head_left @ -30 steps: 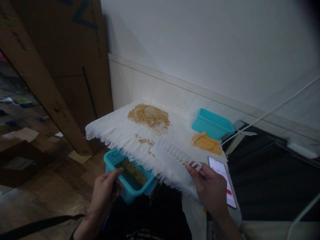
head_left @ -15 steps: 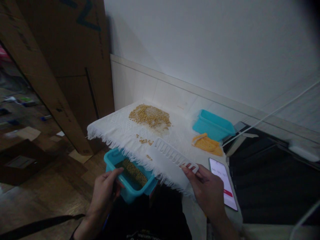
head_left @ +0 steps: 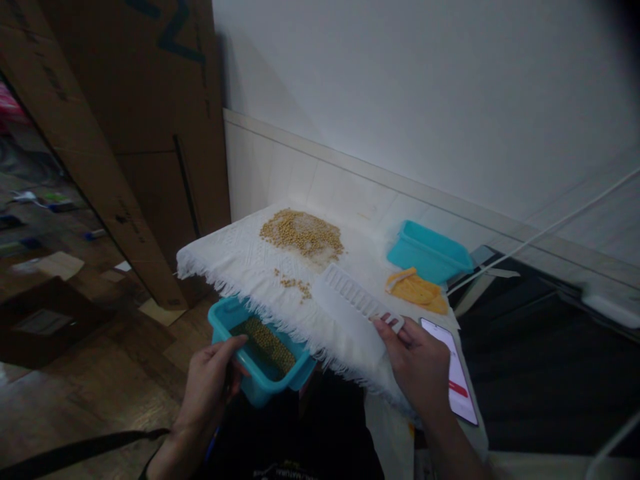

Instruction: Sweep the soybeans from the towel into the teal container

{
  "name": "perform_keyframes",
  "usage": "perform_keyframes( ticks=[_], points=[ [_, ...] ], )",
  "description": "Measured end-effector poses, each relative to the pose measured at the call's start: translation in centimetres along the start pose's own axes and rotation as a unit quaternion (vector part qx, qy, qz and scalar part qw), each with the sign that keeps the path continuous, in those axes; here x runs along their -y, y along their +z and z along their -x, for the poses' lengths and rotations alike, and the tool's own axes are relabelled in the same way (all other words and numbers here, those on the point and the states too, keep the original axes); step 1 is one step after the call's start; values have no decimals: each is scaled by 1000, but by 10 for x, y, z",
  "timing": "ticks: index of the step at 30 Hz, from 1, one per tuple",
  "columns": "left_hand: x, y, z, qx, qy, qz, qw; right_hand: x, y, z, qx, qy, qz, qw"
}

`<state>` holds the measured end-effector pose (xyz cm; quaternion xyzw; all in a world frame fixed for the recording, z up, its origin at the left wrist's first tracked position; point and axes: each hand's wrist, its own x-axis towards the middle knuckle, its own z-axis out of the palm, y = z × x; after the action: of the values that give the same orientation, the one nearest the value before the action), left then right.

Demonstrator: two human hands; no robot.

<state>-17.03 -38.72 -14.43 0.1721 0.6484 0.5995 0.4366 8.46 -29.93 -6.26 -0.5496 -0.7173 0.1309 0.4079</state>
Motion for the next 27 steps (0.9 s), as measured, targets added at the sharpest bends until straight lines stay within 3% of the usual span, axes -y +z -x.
perform_keyframes(
  ticks=[12, 27],
  points=[
    [-4, 2, 3, -15, -10, 7, 1000, 11, -6, 11, 27, 16, -17, 999],
    [-4, 0, 3, -11, -2, 9, 1000, 12, 4, 11, 44, 0, 0, 999]
  ],
)
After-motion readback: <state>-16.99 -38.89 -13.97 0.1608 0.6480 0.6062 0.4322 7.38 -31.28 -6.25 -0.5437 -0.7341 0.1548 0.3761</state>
